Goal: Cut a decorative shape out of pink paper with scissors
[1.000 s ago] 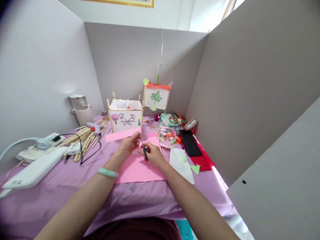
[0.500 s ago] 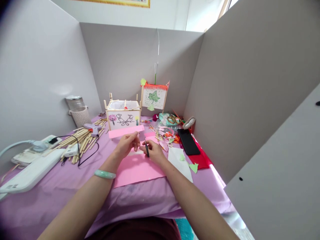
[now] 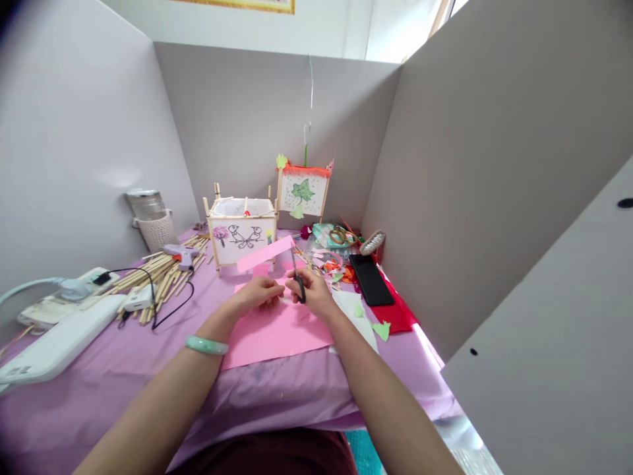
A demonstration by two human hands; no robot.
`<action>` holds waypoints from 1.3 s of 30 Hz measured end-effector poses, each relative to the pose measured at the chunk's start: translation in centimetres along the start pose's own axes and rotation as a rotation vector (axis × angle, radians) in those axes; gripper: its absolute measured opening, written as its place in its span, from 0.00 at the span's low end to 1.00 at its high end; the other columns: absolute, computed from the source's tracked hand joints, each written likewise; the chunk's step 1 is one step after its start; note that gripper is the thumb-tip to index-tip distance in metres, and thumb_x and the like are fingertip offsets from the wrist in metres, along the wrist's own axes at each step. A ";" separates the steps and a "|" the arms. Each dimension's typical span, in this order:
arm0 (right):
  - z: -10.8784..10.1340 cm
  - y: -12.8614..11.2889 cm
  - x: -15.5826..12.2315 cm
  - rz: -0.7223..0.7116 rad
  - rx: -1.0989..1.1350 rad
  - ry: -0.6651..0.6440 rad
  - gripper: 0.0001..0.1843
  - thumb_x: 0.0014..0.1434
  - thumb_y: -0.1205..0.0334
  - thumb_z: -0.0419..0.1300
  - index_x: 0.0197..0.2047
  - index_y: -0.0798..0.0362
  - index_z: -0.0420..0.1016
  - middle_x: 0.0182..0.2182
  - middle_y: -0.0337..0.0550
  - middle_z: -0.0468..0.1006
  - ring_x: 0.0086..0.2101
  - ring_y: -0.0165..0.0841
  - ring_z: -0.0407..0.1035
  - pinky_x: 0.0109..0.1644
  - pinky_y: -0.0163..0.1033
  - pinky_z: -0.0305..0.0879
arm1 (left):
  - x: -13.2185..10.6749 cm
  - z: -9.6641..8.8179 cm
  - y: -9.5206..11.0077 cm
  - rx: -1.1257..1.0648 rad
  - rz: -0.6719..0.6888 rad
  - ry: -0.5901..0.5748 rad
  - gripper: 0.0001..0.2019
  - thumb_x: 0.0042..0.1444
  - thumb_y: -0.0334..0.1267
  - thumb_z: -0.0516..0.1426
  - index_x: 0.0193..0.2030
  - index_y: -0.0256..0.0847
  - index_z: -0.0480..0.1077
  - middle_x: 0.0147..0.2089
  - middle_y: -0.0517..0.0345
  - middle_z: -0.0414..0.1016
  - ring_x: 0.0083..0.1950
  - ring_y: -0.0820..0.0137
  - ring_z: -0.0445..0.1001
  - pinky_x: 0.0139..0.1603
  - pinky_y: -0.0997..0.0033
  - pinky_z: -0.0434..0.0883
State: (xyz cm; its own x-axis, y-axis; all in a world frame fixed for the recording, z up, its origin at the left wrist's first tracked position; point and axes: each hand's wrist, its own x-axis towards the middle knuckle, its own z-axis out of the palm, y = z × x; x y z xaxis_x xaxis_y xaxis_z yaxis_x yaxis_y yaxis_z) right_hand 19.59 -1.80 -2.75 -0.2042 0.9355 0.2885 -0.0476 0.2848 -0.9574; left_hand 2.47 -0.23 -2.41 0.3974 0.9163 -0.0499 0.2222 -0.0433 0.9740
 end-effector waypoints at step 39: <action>-1.9 -2.0 -1.7 0.165 -0.237 -0.331 0.18 0.49 0.54 0.62 0.41 0.56 0.71 0.19 0.32 0.68 0.19 0.24 0.63 0.22 0.29 0.57 | -0.6 -2.2 2.0 -0.059 0.318 0.245 0.15 0.48 0.47 0.60 0.22 0.39 0.65 0.18 0.65 0.57 0.19 0.79 0.54 0.20 0.78 0.50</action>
State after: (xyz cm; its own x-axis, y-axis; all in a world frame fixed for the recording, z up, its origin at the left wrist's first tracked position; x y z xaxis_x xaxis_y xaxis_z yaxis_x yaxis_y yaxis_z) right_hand 21.92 -3.58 -1.28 -0.4942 0.8661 0.0753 0.2300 0.2138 -0.9494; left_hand 0.77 -0.01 0.07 0.2124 0.9290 0.3030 0.0678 -0.3233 0.9438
